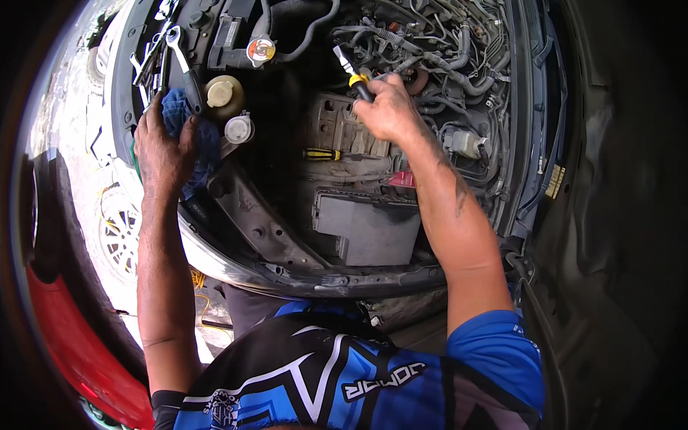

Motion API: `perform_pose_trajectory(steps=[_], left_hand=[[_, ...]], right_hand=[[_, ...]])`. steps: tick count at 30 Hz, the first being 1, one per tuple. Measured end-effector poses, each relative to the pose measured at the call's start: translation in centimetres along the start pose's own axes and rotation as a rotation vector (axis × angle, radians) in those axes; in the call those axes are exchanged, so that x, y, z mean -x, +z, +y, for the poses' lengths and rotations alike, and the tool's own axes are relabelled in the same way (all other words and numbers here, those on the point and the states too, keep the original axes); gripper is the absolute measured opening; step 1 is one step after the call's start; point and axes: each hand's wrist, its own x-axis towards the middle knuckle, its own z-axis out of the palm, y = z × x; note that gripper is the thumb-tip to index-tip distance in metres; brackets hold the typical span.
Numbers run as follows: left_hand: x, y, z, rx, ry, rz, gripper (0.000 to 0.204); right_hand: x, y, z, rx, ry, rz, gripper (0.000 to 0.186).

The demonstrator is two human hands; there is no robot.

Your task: Repairing and inspecting car engine components including the throttle body and wheel hub area.

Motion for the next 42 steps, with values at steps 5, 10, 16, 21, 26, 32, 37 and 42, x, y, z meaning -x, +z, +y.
perform_pose_trajectory(steps=[5,10,16,21,26,32,37,42], left_hand=[[0.9,2.8,0.2,-0.198,0.099,-0.013,0.073],[0.5,2.6,0.9,-0.262,0.059,-0.019,0.070],[0.6,2.8,0.8,-0.265,0.072,-0.007,0.068],[0.5,3.0,0.4,-0.283,0.081,0.009,0.067],[0.6,3.4,0.1,-0.275,0.089,0.030,0.065],[0.6,3.6,0.2,-0.300,0.098,0.056,0.065],[0.6,3.7,0.2,-0.323,0.089,0.042,0.067],[0.5,3.7,0.2,-0.317,0.097,0.047,0.067]], right_hand=[[-6.0,0.6,4.4,0.337,0.178,-0.068,0.036],[-8.7,2.3,5.7,0.425,0.428,-0.300,0.037],[-9.1,2.6,7.6,0.425,0.507,-0.406,0.043],[-7.1,3.2,6.2,0.313,0.594,-0.287,0.058],[-5.2,3.1,5.7,0.369,0.578,-0.315,0.066],[-6.3,3.7,6.2,0.349,0.584,-0.348,0.069],[-7.2,4.2,6.0,0.373,0.536,-0.331,0.070],[-5.6,4.2,5.8,0.431,0.531,-0.266,0.068]])
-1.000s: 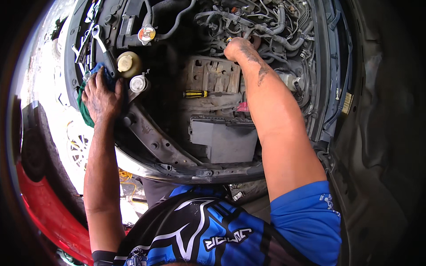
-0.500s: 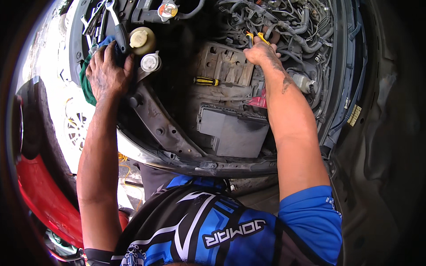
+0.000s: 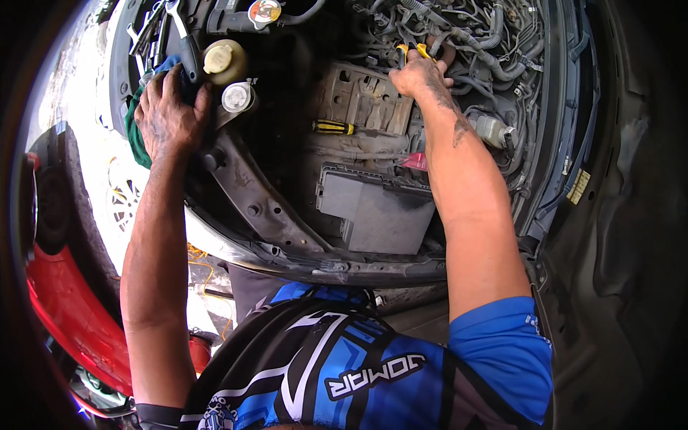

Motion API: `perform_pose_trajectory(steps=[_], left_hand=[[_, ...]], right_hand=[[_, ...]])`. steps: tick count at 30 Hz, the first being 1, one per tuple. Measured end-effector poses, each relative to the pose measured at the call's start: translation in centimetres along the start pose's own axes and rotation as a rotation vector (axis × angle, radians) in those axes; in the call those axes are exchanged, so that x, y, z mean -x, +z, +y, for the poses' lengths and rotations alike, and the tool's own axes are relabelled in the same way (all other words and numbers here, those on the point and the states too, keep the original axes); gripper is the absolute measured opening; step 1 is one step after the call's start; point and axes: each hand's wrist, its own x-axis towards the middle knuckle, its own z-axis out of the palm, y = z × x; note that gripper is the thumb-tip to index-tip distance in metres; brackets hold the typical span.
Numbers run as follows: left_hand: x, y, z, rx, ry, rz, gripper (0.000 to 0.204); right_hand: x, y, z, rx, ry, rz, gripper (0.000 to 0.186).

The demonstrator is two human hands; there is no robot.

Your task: Repairing and inspecting car engine components including the throttle body and wheel hub area.

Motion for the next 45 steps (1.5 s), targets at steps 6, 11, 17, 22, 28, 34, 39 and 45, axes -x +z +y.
perform_pose_trajectory(steps=[6,11,17,22,28,34,39,45], left_hand=[[0.1,0.1,0.1,0.003,-0.010,-0.014,0.068],[0.0,0.2,0.0,0.001,-0.019,-0.009,0.066],[0.0,0.2,0.1,0.000,-0.013,-0.012,0.066],[0.0,0.0,0.1,-0.022,-0.016,-0.016,0.065],[0.0,0.0,0.2,-0.017,-0.020,-0.004,0.066],[0.0,-0.3,0.3,0.007,-0.024,-0.017,0.066],[-0.2,-0.5,0.2,0.008,-0.029,-0.027,0.065],[-0.1,-0.7,0.4,0.017,-0.028,-0.055,0.065]], right_hand=[[-0.6,-0.4,0.5,0.058,-0.040,0.013,0.057],[-0.6,0.3,1.9,0.083,-0.120,0.097,0.051],[-0.8,-0.4,3.4,0.106,-0.301,0.155,0.044],[-1.9,-0.7,3.8,-0.088,-0.334,0.182,0.043],[-2.6,2.0,2.3,-0.897,-0.213,0.047,0.035],[-1.9,4.3,-0.7,-0.578,-0.156,0.329,0.038],[-1.3,3.8,-2.1,-0.731,-0.185,0.310,0.033],[-0.2,2.2,-2.0,-1.970,0.107,-0.097,0.013]])
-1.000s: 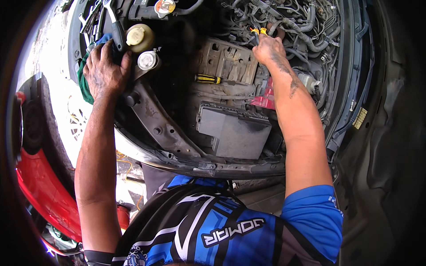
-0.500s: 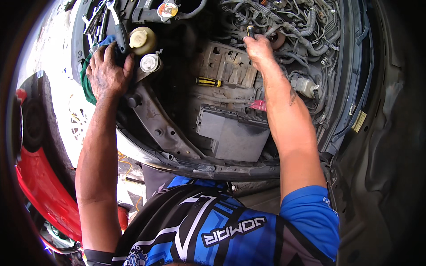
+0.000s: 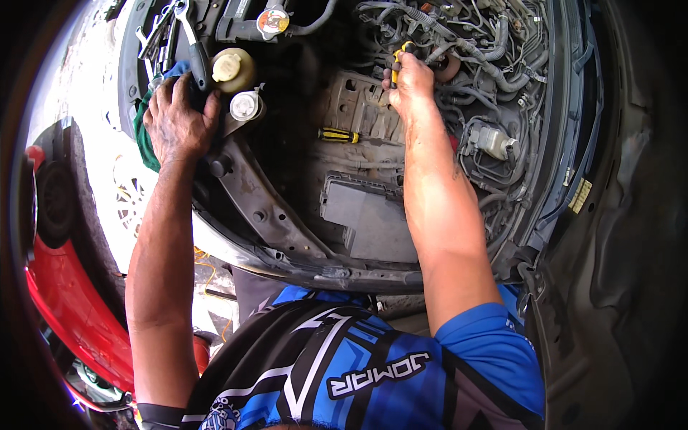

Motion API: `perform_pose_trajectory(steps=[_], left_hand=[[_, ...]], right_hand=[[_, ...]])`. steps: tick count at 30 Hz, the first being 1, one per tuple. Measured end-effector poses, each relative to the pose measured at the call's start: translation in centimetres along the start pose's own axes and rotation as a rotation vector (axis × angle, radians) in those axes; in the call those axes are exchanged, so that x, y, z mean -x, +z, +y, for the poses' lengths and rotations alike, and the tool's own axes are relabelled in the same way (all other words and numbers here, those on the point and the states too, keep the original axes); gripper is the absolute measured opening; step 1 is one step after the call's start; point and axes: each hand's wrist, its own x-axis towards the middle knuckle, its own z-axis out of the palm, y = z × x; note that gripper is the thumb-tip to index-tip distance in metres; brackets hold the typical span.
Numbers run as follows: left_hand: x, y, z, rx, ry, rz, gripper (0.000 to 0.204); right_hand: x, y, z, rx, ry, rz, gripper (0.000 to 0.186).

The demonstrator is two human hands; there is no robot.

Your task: Repairing and inspecting car engine components including the throttle body and wheel hub area.

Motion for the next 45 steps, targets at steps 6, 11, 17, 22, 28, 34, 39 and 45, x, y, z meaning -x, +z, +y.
perform_pose_trajectory(steps=[6,11,17,22,28,34,39,45], left_hand=[[0.0,0.0,0.0,0.000,-0.003,-0.001,0.064],[0.0,0.2,-0.1,0.006,0.008,0.009,0.064],[0.0,0.3,0.0,-0.016,0.016,0.010,0.064],[0.0,-0.1,0.3,-0.007,-0.003,0.012,0.064],[-0.1,0.0,0.3,-0.026,-0.018,-0.006,0.065],[-0.1,0.3,0.1,-0.019,0.007,0.011,0.065],[-0.2,0.2,0.2,-0.020,0.011,0.008,0.066],[-0.3,0.1,0.1,-0.011,0.019,-0.014,0.066]], right_hand=[[1.5,-3.6,-1.4,-0.225,0.101,-0.102,0.015],[4.2,-6.7,-1.0,0.370,-0.015,-0.286,0.025],[3.2,-5.0,3.5,1.667,-0.143,-0.338,0.035],[0.1,-3.5,5.9,1.913,-0.157,-0.394,0.044],[1.9,-1.1,7.5,2.149,-0.177,-0.451,0.042],[2.9,-0.9,11.0,1.980,-0.359,-0.828,0.050],[2.8,-1.0,9.9,1.913,-0.574,-0.925,0.050],[4.9,1.0,2.1,1.828,-0.539,-0.826,0.050]])
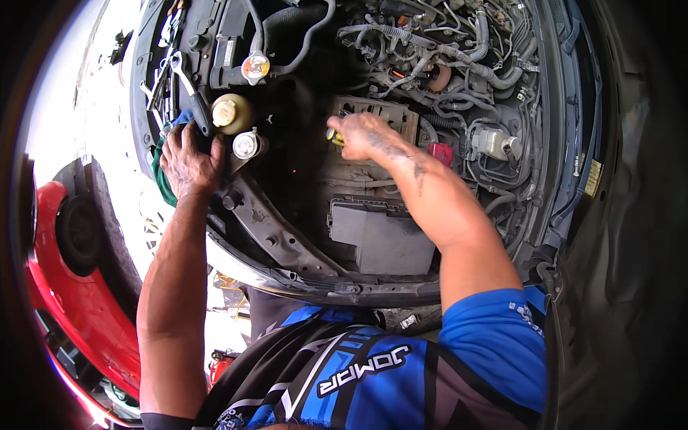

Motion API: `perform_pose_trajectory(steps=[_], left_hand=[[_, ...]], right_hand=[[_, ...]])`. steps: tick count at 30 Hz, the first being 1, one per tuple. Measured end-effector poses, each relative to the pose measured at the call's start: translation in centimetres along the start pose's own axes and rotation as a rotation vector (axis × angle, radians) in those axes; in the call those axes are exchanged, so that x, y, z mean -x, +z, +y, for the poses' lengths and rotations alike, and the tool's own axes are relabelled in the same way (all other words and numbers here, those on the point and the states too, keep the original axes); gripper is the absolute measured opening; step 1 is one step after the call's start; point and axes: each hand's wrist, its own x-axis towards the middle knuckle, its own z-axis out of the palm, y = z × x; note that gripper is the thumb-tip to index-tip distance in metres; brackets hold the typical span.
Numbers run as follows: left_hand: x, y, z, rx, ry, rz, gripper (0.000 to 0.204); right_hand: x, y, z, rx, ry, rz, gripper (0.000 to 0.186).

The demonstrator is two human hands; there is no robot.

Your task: Repairing and inspecting car engine components including the throttle body and wheel hub area.

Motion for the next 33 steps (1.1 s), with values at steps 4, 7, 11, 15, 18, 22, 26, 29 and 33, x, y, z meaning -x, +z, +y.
perform_pose_trajectory(steps=[4,7,11,15,18,22,26,29,33], left_hand=[[-0.2,0.0,-0.1,0.043,-0.007,-0.033,0.068],[-0.5,0.1,0.0,0.000,0.011,-0.009,0.073],[-0.6,0.0,-0.1,0.023,0.021,-0.060,0.076],[-0.6,0.2,0.0,0.010,0.028,-0.064,0.077],[-0.6,0.4,0.0,0.028,0.051,-0.033,0.079],[-0.6,0.7,-0.1,0.037,0.055,-0.050,0.080],[-0.7,1.0,-0.2,0.058,0.084,-0.038,0.080],[-0.7,1.1,-0.3,0.041,0.072,-0.046,0.081],[-0.7,1.1,-0.3,0.032,0.073,-0.038,0.080]], right_hand=[[6.9,-6.6,2.4,-0.239,0.284,0.517,0.046],[12.1,-6.2,3.1,-0.388,0.446,0.959,0.036],[12.7,-0.8,2.2,-0.726,0.796,0.920,0.036],[11.9,2.7,-0.1,-1.607,0.784,1.195,0.022],[11.6,3.8,-3.0,-1.987,0.549,0.648,0.027],[6.7,3.5,-4.6,-1.861,0.680,0.580,0.026],[1.5,2.8,-3.6,-1.639,0.840,0.607,0.029],[-1.2,2.3,-2.8,-1.540,0.926,0.623,0.030],[-2.3,2.1,-2.5,-1.588,0.894,0.656,0.025]])
